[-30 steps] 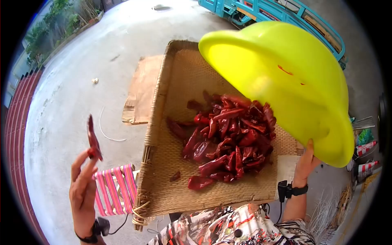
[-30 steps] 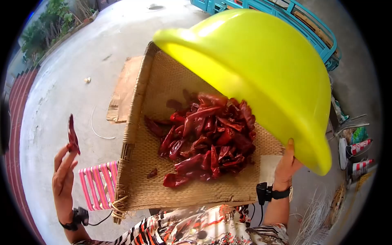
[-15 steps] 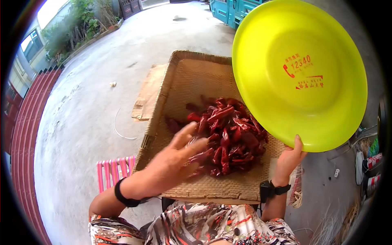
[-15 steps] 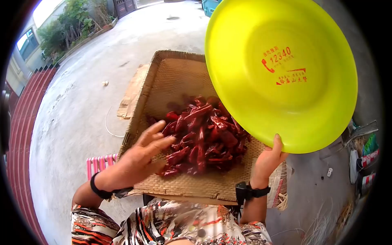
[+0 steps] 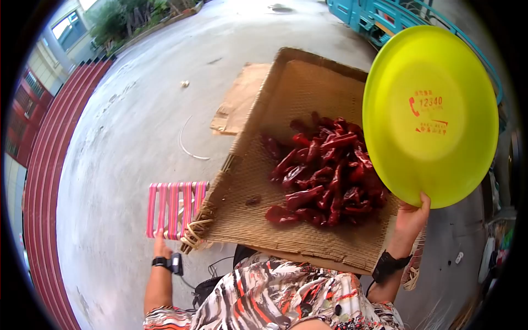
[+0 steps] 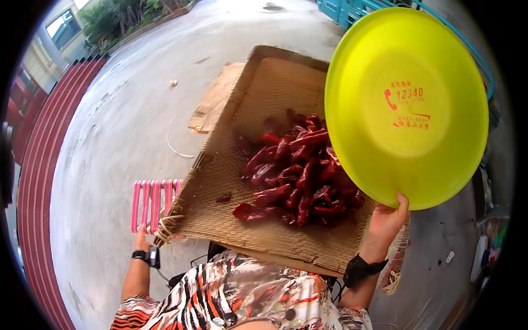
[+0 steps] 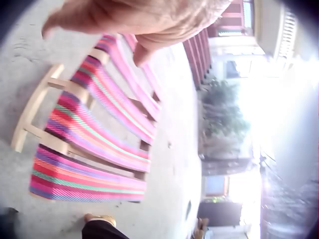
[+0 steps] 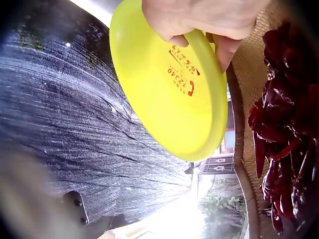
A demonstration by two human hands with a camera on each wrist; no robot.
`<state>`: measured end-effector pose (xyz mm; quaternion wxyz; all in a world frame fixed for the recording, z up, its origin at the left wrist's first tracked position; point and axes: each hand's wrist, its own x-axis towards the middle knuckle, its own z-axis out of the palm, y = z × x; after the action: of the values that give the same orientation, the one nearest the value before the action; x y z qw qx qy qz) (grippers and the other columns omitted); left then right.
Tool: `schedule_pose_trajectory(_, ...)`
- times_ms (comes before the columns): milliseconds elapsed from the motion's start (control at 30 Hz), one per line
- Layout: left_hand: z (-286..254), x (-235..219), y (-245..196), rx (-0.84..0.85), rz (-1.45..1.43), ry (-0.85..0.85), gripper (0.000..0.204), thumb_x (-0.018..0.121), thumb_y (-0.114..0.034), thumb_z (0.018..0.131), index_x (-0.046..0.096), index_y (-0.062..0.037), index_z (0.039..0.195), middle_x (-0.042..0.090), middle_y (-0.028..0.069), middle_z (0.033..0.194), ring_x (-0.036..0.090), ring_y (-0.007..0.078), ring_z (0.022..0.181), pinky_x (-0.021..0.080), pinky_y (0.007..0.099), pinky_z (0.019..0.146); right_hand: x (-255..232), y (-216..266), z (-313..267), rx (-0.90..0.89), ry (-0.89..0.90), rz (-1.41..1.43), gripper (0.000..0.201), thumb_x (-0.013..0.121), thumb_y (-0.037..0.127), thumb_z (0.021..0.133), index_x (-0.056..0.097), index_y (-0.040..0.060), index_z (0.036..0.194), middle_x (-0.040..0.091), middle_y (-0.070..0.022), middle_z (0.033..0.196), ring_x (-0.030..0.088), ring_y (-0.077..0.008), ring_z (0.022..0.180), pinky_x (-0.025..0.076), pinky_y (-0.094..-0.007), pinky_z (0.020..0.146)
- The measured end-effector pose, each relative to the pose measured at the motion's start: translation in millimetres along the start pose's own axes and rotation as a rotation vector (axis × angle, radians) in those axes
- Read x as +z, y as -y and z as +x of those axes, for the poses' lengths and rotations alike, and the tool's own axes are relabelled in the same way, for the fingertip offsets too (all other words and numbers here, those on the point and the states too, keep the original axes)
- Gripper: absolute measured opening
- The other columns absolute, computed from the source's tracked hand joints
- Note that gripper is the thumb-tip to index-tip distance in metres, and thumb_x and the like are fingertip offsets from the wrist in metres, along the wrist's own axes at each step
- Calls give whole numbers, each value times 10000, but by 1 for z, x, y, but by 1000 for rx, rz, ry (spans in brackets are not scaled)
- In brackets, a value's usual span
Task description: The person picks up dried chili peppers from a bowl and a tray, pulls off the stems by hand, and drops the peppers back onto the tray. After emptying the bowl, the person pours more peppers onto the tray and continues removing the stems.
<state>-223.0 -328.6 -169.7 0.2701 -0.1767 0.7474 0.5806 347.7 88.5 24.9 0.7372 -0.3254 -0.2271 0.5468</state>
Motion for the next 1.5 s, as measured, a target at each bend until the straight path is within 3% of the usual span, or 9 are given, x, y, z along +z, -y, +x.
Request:
schedule_pose_trajectory(100,51,18,51,-275,-556,508,644,570,-490,912,427,4,1299,588,223,1142,602,377,970,486,553,898,-9,-4,6,26,18,-34,267,586,133,865,583,59,1122,645,-22,1011,616,-119,851,485,-246,683)
schedule_pose_trajectory(433,20,67,47,-81,-168,593,420,465,-370,930,584,8,1071,664,208,929,659,362,812,544,522,789,25,-18,-15,89,69,-5,299,562,135,893,555,60,1183,625,-33,1109,621,-135,925,514,-272,744)
schedule_pose_trajectory(533,18,98,46,-322,-231,605,418,468,-414,932,608,-21,920,666,158,797,657,322,681,567,458,658,25,-21,-16,149,213,-25,330,529,118,911,529,53,1235,619,-53,1155,622,-158,992,540,-310,797)
schedule_pose_trajectory(633,45,137,44,-245,-52,307,366,537,-413,887,589,-61,804,610,116,667,599,269,539,518,443,520,52,-27,-29,219,315,-61,358,514,111,910,512,50,1263,610,-67,1185,619,-180,1034,549,-325,812)
schedule_pose_trajectory(767,110,140,59,-206,-118,458,234,593,-316,852,570,-88,807,591,102,684,617,269,593,535,447,563,92,-46,-46,401,534,-108,358,530,116,889,519,55,1242,611,-64,1157,623,-183,999,541,-322,769)
schedule_pose_trajectory(1133,-12,224,2,-148,-135,821,283,486,-235,936,625,-43,1091,659,67,904,642,203,840,531,320,754,203,-132,-128,887,887,-168,354,547,165,923,502,71,1261,588,-66,1188,614,-187,1039,542,-357,815)
schedule_pose_trajectory(1233,-24,200,2,-98,-57,851,273,510,-241,928,622,-59,1098,652,57,922,632,188,859,514,308,751,197,-132,-122,513,1113,-250,370,544,136,924,485,85,1286,576,-68,1225,595,-200,1090,526,-386,868)
schedule_pose_trajectory(1367,-37,146,-15,-16,96,883,265,542,-249,918,618,-80,1107,642,44,945,618,168,885,492,292,748,177,-97,-98,800,824,44,366,540,157,927,487,30,1266,574,-79,1235,599,-217,1095,543,-398,865)
schedule_pose_trajectory(1500,-49,89,-75,193,298,845,263,573,-257,908,614,-101,1116,633,30,969,604,148,910,469,276,745,139,-38,-64,474,616,77,355,542,157,922,509,20,1247,603,-79,1182,615,-202,1059,556,-373,817)
